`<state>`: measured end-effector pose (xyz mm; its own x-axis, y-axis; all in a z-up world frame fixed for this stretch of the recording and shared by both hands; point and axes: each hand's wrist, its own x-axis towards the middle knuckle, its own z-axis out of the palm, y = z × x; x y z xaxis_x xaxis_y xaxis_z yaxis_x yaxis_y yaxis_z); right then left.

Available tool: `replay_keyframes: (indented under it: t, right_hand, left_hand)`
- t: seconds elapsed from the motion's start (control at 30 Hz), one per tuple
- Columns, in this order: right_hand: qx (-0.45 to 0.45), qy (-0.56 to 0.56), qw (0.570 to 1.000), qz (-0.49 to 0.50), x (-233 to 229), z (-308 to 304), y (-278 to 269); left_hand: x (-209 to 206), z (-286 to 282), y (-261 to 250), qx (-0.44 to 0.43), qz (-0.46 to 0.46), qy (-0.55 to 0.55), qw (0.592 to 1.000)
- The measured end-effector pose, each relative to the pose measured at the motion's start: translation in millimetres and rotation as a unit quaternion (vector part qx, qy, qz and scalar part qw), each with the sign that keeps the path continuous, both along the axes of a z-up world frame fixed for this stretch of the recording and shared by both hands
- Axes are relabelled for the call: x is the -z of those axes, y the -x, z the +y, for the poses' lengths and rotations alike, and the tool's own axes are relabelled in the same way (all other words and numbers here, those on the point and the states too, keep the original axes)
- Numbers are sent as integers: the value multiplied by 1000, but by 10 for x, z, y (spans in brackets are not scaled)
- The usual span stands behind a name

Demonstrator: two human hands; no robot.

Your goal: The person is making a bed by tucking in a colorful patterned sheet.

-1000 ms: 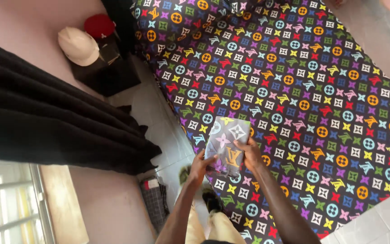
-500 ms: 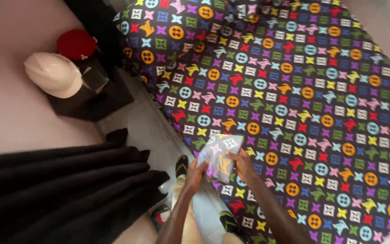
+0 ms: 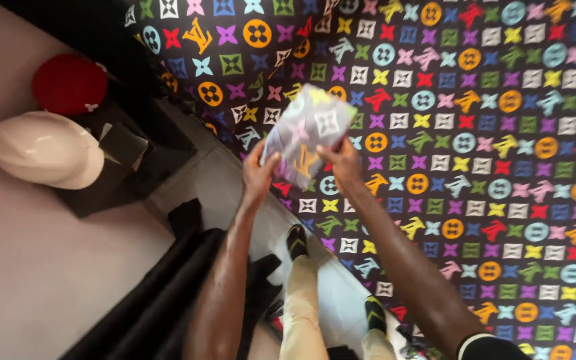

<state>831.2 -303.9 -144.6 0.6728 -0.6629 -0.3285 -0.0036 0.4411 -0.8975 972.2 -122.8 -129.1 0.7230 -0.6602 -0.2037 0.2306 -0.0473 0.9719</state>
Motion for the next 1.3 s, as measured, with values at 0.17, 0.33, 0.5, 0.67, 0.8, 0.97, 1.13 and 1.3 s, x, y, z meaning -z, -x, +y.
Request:
replay_keyframes:
  t: [0.17, 0.33, 0.5, 0.67, 0.8, 0.97, 1.13, 1.3]
  right_hand:
    - [32, 113, 988, 99, 669, 73, -444]
    - [1, 424, 862, 279, 751, 178, -528]
    - [-160, 569, 768, 247, 734, 19, -664]
    - [-231, 513, 784, 263, 1177, -173, -729]
    - [-238, 454, 828, 229, 1201, -138, -859]
    - [-200, 420, 852, 242, 969, -132, -922]
    - [-68, 477, 842, 243, 1187, -519, -855]
    - [-51, 346, 908, 230, 1465, -1066, -905]
  left_hand:
    - [139, -178, -392, -38, -94, -130, 986]
    - [513, -274, -340, -51, -408, -292, 863]
    - [745, -457, -288, 173, -525, -275, 787]
    - [1008, -423, -431, 254, -447, -321, 795]
    - [1239, -328, -546, 219, -509, -318, 770]
    - [1015, -330, -554, 228, -491, -298, 786]
    - [1238, -257, -598, 113, -438, -281, 846]
    - [1466, -240, -848, -110, -216, -387, 890]
